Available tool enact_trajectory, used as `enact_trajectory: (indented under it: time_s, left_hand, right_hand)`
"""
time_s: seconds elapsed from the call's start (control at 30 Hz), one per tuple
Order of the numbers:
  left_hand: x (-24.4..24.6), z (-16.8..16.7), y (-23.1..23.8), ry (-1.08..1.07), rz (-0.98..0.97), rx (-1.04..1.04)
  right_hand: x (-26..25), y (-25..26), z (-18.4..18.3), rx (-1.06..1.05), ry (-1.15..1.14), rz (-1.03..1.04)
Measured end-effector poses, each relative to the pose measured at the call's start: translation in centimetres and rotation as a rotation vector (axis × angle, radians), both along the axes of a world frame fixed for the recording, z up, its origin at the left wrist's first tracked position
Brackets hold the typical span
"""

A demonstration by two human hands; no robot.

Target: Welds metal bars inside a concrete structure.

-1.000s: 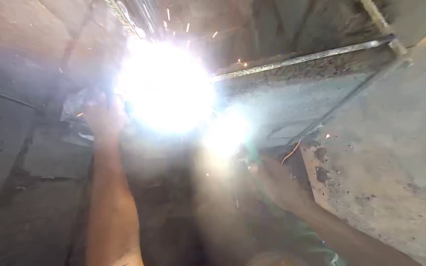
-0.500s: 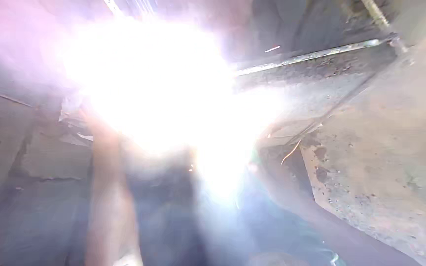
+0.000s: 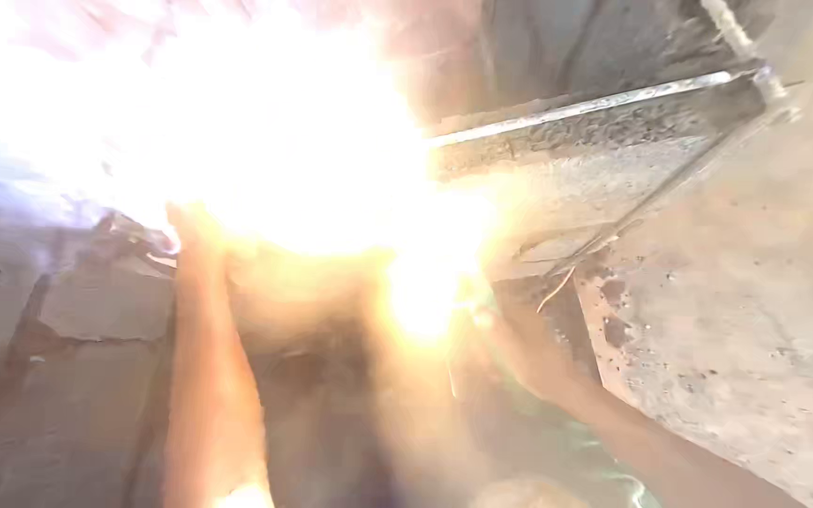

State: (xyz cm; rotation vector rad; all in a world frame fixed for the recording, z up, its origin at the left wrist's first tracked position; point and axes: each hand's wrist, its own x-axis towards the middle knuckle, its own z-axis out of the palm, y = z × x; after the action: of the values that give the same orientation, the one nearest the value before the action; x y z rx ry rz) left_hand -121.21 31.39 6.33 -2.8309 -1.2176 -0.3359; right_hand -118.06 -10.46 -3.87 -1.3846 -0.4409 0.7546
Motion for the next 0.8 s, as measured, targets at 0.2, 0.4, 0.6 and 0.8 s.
enact_trajectory:
  time_s: [0.2, 0.4, 0.6, 0.8]
  left_hand:
    - [0.6, 0.6, 1.7, -0.281, -0.291, 0.024]
    - [0.7, 0.8, 2.0, -0.258, -0.267, 0.011]
    - [0.7, 0.7, 1.9, -0.268, -0.258, 0.021]
    - [0.5, 0.7, 2.0, -0.263, -0.292, 0.022]
  right_hand:
    - [0.1, 0.1, 0.0, -0.044, -0.047, 0.004]
    - [0.2, 0.2, -0.2, -0.024, -0.023, 0.000]
    - [0.2, 0.3, -0.3, -0.020, -0.030, 0.003]
    - [0.3, 0.2, -0.1, -0.041, -0.044, 0.005]
